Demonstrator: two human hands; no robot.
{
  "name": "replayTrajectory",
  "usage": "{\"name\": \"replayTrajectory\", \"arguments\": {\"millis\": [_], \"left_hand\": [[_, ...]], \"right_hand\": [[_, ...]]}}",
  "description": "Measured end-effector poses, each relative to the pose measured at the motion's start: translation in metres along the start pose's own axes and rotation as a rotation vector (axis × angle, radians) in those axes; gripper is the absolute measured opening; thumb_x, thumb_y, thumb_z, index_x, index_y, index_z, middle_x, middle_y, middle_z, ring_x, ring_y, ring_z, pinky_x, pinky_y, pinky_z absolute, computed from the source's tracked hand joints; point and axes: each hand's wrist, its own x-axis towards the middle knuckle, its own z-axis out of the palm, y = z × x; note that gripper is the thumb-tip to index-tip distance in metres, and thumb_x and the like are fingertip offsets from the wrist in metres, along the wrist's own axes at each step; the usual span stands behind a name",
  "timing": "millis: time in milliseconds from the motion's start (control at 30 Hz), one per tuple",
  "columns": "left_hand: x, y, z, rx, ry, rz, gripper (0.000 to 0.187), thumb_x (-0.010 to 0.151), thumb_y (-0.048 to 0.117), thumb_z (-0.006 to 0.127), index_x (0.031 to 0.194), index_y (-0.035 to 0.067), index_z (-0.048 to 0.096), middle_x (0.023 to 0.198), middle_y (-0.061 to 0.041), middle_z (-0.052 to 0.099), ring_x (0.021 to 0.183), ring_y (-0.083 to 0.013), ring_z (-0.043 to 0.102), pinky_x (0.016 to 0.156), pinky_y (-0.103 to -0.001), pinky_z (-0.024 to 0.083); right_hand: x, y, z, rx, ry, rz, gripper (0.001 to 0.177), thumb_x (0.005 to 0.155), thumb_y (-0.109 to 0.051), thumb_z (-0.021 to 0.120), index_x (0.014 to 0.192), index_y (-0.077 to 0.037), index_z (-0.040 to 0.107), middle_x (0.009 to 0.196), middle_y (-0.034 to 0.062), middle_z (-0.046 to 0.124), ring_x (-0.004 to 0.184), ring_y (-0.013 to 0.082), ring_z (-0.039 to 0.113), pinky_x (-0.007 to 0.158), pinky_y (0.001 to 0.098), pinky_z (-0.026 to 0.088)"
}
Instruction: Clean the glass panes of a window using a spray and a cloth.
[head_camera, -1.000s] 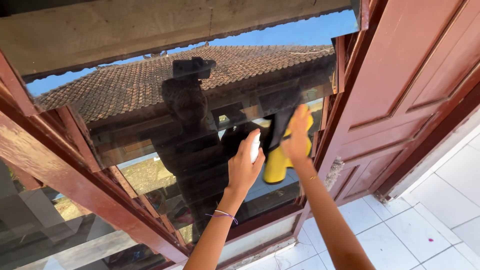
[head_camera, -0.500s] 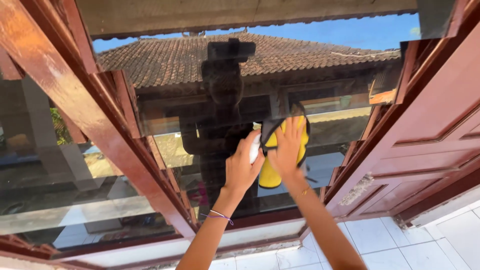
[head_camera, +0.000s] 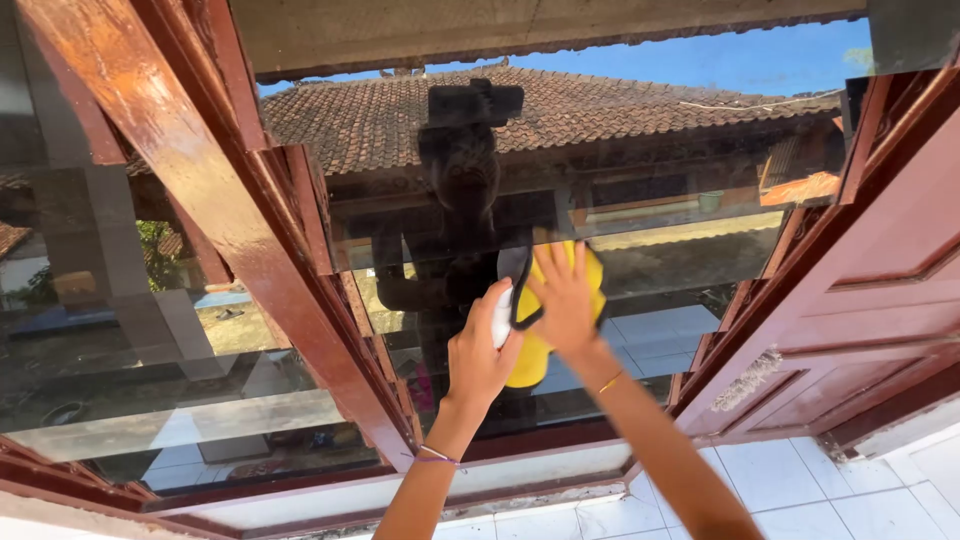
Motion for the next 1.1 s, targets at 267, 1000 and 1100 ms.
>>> {"name": "replayTrajectory", "arguments": {"millis": [267,1000,1100], "left_hand": [[0.001,0.012,0.01,-0.051,0.044,0.019,0.05,0.093,0.011,0.068,0.141,0.013,0.053,0.109,-0.016,0.071,0.087,-0.0359,0.075,0.071,-0.041,0.061],[-0.025,0.048,0.03,-0.28,-0.056,0.008,0.047,0.095,0.013,0.067,0.14,0.008,0.052,0.119,-0.021,0.072,0.091,-0.0354,0.076,0.074,-0.039,0.061],[-0.035,0.061,0.037,-0.324,-0.077,-0.129,0.047,0.094,0.014,0.068,0.139,0.009,0.054,0.102,-0.019,0.074,0.08,-0.0317,0.076,0.069,-0.038,0.061]], "right_hand": [[-0.042,0.017,0.002,-0.002,0.294,0.253,0.075,0.074,-0.009,0.071,0.136,0.02,0.042,0.162,0.0357,0.027,0.155,0.0541,0.018,0.129,0.0647,0.011],[-0.28,0.112,0.039,0.958,0.352,0.777,0.042,0.093,-0.005,0.043,0.128,0.01,0.061,0.147,0.0209,0.055,0.136,0.0327,0.052,0.117,0.0369,0.038],[-0.262,0.026,-0.015,1.449,0.82,1.271,0.042,0.097,-0.019,0.051,0.13,0.004,0.061,0.129,0.0182,0.063,0.116,0.0338,0.06,0.103,0.0421,0.046]]}}
